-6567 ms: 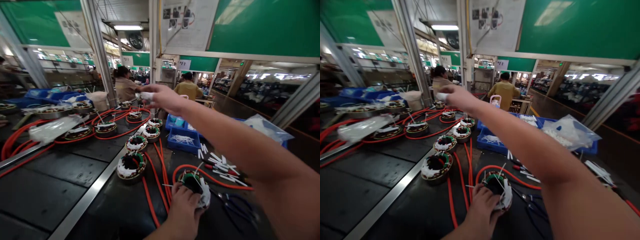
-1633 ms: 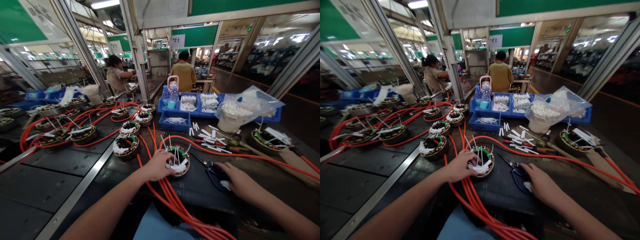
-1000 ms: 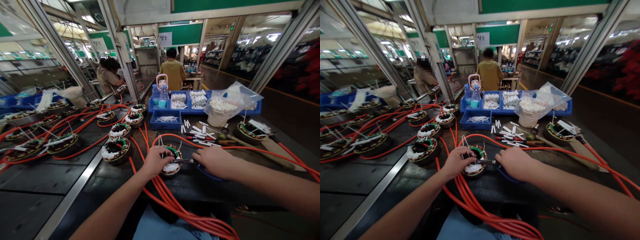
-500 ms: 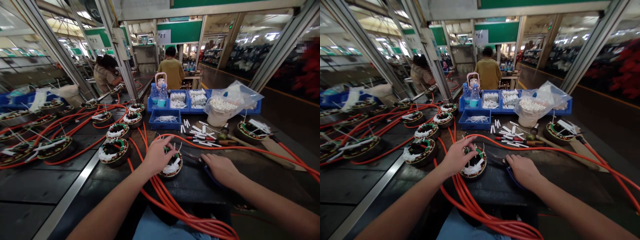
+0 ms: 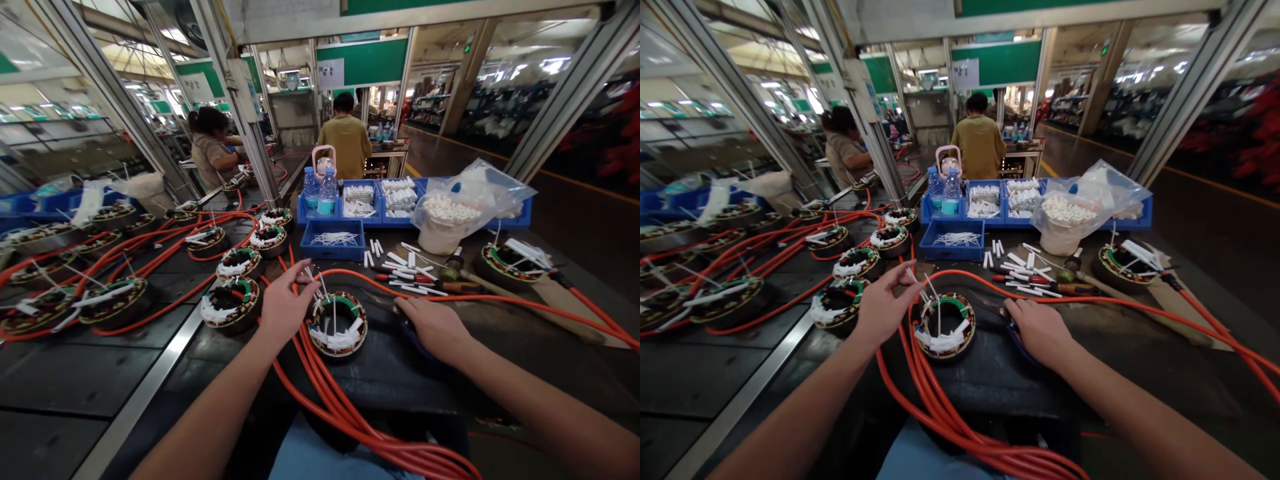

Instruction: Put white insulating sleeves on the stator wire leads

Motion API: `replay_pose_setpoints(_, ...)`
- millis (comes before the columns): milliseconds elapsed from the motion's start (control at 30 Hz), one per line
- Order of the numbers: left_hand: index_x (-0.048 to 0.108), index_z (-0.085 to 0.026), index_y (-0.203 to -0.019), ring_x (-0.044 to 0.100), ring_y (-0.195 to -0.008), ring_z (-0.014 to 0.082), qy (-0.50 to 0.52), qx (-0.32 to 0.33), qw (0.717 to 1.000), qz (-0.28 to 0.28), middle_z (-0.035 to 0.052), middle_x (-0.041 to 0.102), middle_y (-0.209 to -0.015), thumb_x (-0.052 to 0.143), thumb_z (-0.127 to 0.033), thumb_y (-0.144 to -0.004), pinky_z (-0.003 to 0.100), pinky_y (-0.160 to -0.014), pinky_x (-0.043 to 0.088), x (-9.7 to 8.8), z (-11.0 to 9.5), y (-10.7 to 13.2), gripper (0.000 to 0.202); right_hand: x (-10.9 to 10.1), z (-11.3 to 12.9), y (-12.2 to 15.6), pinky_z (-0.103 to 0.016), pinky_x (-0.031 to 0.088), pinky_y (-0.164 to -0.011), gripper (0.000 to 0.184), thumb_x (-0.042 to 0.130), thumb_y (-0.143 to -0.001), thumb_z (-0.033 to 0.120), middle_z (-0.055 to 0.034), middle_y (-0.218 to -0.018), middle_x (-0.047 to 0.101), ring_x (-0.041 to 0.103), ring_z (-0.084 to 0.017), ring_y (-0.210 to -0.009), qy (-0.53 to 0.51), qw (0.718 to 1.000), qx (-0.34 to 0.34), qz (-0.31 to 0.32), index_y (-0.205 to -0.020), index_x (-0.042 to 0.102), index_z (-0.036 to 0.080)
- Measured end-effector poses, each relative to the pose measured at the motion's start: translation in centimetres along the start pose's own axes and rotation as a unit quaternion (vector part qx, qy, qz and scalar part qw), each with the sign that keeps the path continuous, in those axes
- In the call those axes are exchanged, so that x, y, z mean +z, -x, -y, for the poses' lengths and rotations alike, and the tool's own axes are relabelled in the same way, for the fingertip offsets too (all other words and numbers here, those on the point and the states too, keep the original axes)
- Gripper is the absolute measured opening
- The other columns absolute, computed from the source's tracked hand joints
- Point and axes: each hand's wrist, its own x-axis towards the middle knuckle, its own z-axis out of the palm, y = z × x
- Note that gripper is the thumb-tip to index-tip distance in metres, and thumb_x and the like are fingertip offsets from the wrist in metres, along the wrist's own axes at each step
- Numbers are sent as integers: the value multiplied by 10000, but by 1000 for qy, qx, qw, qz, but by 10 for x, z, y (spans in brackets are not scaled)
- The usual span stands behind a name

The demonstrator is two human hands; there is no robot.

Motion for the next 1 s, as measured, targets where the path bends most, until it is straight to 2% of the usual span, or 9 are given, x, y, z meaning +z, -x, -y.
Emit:
replay_pose_setpoints(67,541,-176,-1203,630,-791,173,-48,-7,994,97,-6,684,-798,619,-257,-744,289,-795,464,-4,3,-9,472,-11,8,-14,-296,396,-674,322,416,-843,201,-96,-983,613,579,-225,-865,18,999,-29,5,-1155,493,168)
replay_pose_setpoints(133,633,-209,-1077,628,-787,174,-79,18,980,180,-1,685,-819,599,-244,-749,273,-756,461,-4,5,-18,331,-23,19,-31,-288,390,-659,291,431,-835,191,-97,-948,615,579,-226,-857,35,998,-57,17,-1114,509,163)
replay_pose_setpoints(233,710,-244,-822,623,-797,165,-79,47,975,205,-9,685,-818,577,-242,-760,246,-724,453,-2,7,-26,147,-36,33,-51,-278,383,-638,234,424,-839,166,-105,-920,617,586,-219,-833,55,994,-93,33,-1050,525,154)
replay_pose_setpoints(300,712,-243,-787,619,-807,160,-72,56,975,202,-10,682,-805,563,-241,-769,238,-721,451,-1,9,-27,150,-40,39,-59,-279,382,-625,221,405,-848,152,-107,-910,618,592,-215,-815,61,991,-112,36,-1033,526,150)
replay_pose_setpoints(600,696,-213,-770,621,-795,143,0,56,988,142,-7,678,-823,557,-267,-792,246,-761,466,1,21,-12,151,-27,35,-61,-264,373,-594,222,397,-854,148,-88,-866,630,612,-209,-778,68,990,-114,55,-1025,539,149)
replay_pose_setpoints(733,666,-163,-908,608,-887,158,58,-4,997,-46,40,667,-966,487,-311,-837,266,-808,462,-13,25,-2,242,-28,28,-51,-279,381,-598,255,424,-848,181,-87,-925,627,605,-219,-807,62,992,-98,46,-1085,518,159)
replay_pose_setpoints(800,654,-152,-977,617,-802,156,83,-50,992,-75,26,680,-902,521,-335,-812,257,-742,472,-21,28,-1,280,-32,27,-49,-280,385,-614,276,436,-841,185,-86,-951,622,593,-222,-838,63,991,-110,40,-1107,509,169)
replay_pose_setpoints(933,679,-177,-969,610,-709,145,66,-39,978,192,-38,674,-721,586,-257,-727,231,-691,457,-26,26,-11,271,-42,37,-59,-266,373,-602,250,408,-838,137,-84,-902,624,597,-204,-802,82,984,-153,43,-1056,525,171)
replay_pose_setpoints(1000,706,-185,-868,611,-719,147,64,-22,964,256,-40,679,-708,582,-241,-714,225,-698,451,-23,23,-18,206,-46,44,-67,-260,362,-574,237,389,-838,115,-78,-853,627,606,-195,-748,90,980,-171,46,-1019,532,171)
